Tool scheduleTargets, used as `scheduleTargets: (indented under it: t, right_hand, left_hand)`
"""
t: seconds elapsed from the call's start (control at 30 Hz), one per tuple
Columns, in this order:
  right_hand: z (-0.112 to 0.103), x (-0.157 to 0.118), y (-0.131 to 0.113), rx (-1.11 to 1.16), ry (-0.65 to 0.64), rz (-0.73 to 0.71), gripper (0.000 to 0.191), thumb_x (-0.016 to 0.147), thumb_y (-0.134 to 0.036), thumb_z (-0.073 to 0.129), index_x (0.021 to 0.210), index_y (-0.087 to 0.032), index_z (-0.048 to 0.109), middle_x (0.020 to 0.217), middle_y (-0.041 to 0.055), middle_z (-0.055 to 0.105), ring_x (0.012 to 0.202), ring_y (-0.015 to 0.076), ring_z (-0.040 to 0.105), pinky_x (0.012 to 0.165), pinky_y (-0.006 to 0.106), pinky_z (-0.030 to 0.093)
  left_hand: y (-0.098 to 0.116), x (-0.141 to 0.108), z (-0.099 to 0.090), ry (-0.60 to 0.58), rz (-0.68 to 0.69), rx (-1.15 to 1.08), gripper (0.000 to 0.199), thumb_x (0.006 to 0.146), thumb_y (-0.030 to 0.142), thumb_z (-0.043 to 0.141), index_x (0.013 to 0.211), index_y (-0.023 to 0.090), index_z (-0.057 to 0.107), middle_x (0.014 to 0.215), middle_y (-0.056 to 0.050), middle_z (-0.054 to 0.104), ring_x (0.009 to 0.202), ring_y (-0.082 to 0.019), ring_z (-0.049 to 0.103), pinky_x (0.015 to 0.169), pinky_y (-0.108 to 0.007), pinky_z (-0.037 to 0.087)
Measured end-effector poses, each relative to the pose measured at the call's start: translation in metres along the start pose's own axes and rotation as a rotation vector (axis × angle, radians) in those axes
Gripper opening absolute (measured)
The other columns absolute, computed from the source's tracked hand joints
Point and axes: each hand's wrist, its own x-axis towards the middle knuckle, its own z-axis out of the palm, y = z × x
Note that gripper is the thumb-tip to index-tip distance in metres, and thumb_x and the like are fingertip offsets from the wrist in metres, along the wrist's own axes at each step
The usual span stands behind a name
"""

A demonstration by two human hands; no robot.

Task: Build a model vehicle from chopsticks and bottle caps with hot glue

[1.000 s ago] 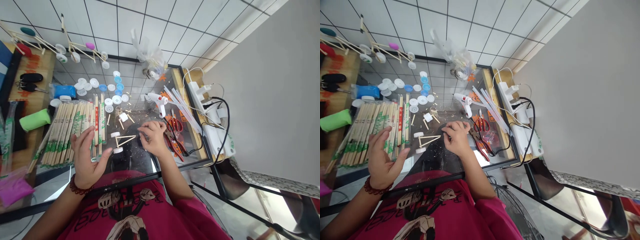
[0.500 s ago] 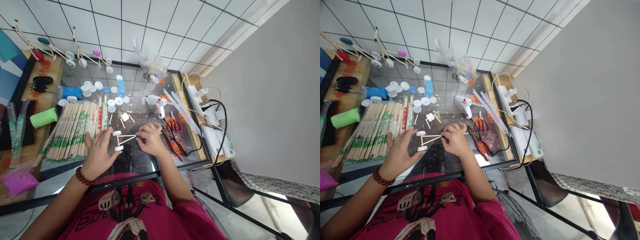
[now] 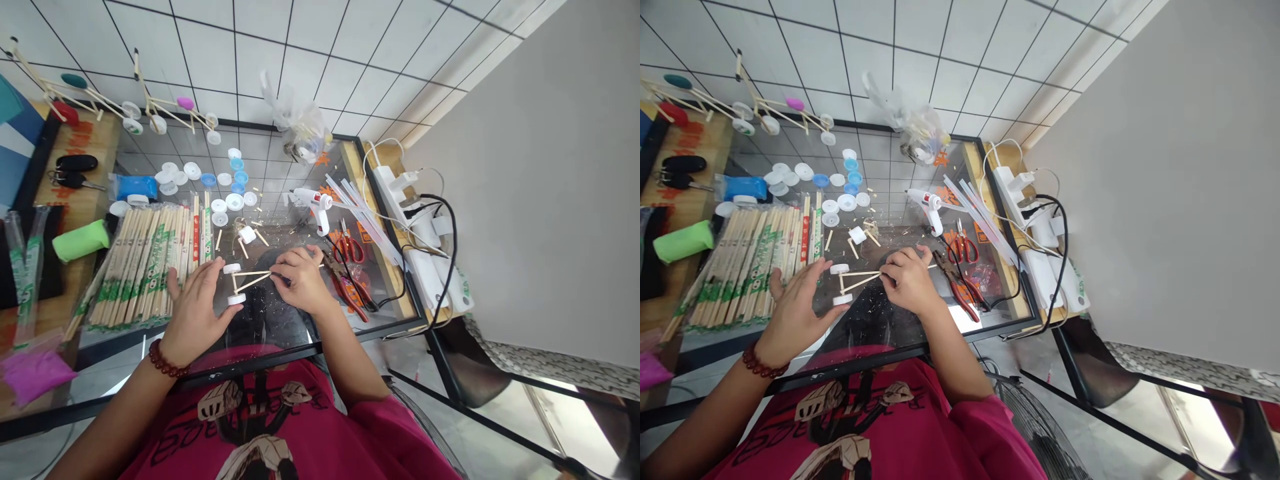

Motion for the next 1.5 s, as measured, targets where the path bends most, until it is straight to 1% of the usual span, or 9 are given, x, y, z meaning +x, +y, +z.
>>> scheduleTargets:
  t: [0.33,0.5,0.6,0.7,0.9,1.03,1.17,1.37,1.5]
  right_hand:
    - [0.004,-0.001,0.001,0.012,0.012,-0.025,0.016,0.093,-0.021,0.064,0.086,-0.026,0.077,0.095,0.0001,0.075,0.100,0.0204,0.060,0.110,0.049,0.016]
    - [0.001,0.000,-0.003,0.028,0.128,-0.022,0.016,0.088,-0.025,0.067,0.101,-0.026,0.076,0.100,0.0012,0.076,0.102,0.0219,0.062,0.110,0.048,0.018]
    - [0.000,0.002,-0.005,-0.005,0.268,0.001,0.015,0.093,-0.031,0.064,0.100,-0.027,0.076,0.098,0.0017,0.077,0.103,0.0226,0.063,0.107,0.047,0.022]
    - [-0.001,0.006,-0.002,-0.053,0.395,0.002,0.015,0.096,-0.035,0.063,0.096,-0.027,0.076,0.093,0.0014,0.077,0.101,0.0225,0.064,0.102,0.046,0.025]
    - [-0.005,0.011,0.015,-0.106,0.594,-0.082,0.014,0.098,-0.031,0.063,0.091,-0.026,0.075,0.087,0.0006,0.076,0.094,0.0210,0.065,0.097,0.045,0.031]
    - [-0.006,0.011,0.020,-0.066,0.572,-0.153,0.019,0.101,-0.028,0.058,0.093,-0.023,0.073,0.079,0.0036,0.074,0.081,0.0200,0.063,0.084,0.037,0.045]
    - [-0.001,0.011,0.020,-0.045,0.540,-0.175,0.024,0.104,-0.030,0.052,0.095,-0.022,0.073,0.073,0.0041,0.071,0.070,0.0184,0.061,0.073,0.032,0.048]
    - [0.005,0.010,0.020,-0.048,0.544,-0.231,0.028,0.104,-0.030,0.049,0.094,-0.020,0.073,0.072,0.0042,0.072,0.068,0.0166,0.065,0.070,0.028,0.048]
    - [0.005,0.011,0.017,-0.079,0.494,-0.189,0.029,0.104,-0.030,0.049,0.096,-0.019,0.075,0.077,0.0060,0.075,0.072,0.0169,0.068,0.074,0.027,0.048]
  left_hand:
    - [-0.001,-0.001,0.004,0.031,0.003,-0.012,0.077,0.093,0.040,0.065,0.158,0.022,0.028,0.144,-0.021,0.062,0.138,-0.042,0.054,0.121,-0.072,0.007]
    - [-0.001,-0.002,0.002,0.087,0.022,-0.012,0.091,0.088,0.046,0.072,0.162,0.023,0.024,0.149,-0.022,0.056,0.138,-0.042,0.053,0.123,-0.072,0.008]
    - [-0.001,-0.003,-0.005,0.271,0.078,-0.058,0.093,0.087,0.042,0.076,0.163,0.025,0.025,0.150,-0.021,0.054,0.140,-0.040,0.052,0.125,-0.070,0.015]
    - [-0.003,-0.004,-0.013,0.496,0.153,-0.179,0.083,0.089,0.022,0.071,0.161,0.032,0.032,0.152,-0.016,0.052,0.144,-0.036,0.048,0.124,-0.066,0.028]
    - [-0.014,0.003,-0.010,0.758,0.241,-0.327,0.084,0.083,0.010,0.067,0.158,0.035,0.041,0.159,-0.009,0.045,0.146,-0.035,0.045,0.122,-0.063,0.036]
    - [-0.019,0.007,-0.009,0.835,0.279,-0.268,0.082,0.081,0.012,0.067,0.158,0.030,0.043,0.157,-0.010,0.048,0.144,-0.036,0.047,0.121,-0.063,0.037]
    - [-0.018,0.008,-0.014,0.856,0.317,-0.163,0.078,0.083,0.013,0.066,0.158,0.023,0.043,0.155,-0.014,0.051,0.144,-0.034,0.047,0.121,-0.062,0.036]
    - [-0.020,0.014,-0.017,0.906,0.374,-0.032,0.067,0.087,0.018,0.064,0.152,0.018,0.046,0.148,-0.019,0.055,0.140,-0.032,0.052,0.116,-0.057,0.043]
    - [-0.023,0.017,-0.015,0.878,0.302,0.089,0.053,0.090,0.025,0.061,0.141,0.013,0.050,0.139,-0.023,0.059,0.136,-0.033,0.054,0.114,-0.061,0.043]
